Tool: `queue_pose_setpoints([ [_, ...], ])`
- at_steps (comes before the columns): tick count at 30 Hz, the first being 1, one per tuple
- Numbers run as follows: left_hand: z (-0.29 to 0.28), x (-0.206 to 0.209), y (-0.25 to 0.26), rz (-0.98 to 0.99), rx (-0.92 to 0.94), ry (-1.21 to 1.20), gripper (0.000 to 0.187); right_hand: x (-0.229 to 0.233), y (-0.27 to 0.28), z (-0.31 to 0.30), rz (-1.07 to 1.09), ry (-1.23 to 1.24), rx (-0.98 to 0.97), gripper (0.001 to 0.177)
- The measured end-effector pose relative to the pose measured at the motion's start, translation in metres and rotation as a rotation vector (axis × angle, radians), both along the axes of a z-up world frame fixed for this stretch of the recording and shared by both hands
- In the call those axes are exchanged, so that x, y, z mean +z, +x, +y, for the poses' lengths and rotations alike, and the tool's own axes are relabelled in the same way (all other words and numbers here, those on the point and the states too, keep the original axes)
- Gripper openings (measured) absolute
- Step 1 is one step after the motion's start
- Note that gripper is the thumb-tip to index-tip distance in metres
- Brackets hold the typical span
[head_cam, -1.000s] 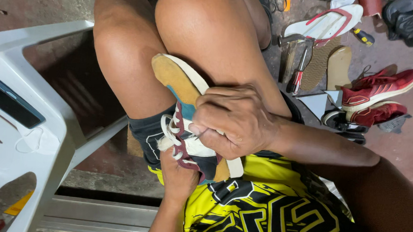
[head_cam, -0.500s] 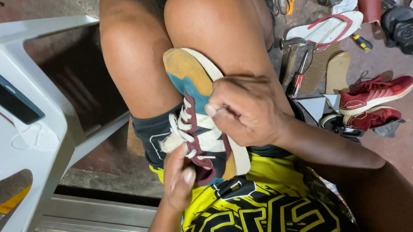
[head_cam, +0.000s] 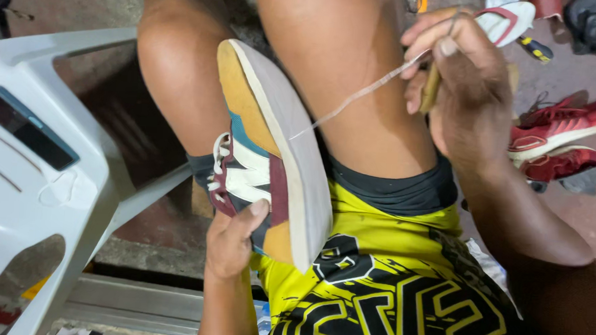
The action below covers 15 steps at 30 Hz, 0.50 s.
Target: The person is sitting on the floor and sewing the sole of a sneaker using a needle and white thread. They repeatedly push the needle through the shoe's sole and pull the thread tight to secure the sole to the upper.
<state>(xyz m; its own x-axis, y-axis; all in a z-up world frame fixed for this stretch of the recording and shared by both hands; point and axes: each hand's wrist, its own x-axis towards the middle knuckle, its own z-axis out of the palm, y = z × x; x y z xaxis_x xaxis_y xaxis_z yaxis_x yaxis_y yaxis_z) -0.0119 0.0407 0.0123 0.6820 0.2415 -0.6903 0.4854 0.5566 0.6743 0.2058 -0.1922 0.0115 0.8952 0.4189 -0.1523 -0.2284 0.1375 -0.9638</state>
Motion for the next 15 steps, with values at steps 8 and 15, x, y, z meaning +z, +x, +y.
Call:
queue_pose_setpoints([
  [8,0.012,-0.025,-0.021,-0.200,0.192,-0.278,0.079,0.037,-0.016,0.012,-0.419,-0.370,0.387,0.022],
  [15,0.004,-0.019,-0.019,-0.281,0.158,-0.339,0.084,0.047,-0.036,0.037,-0.454,-0.263,0.494,0.037],
])
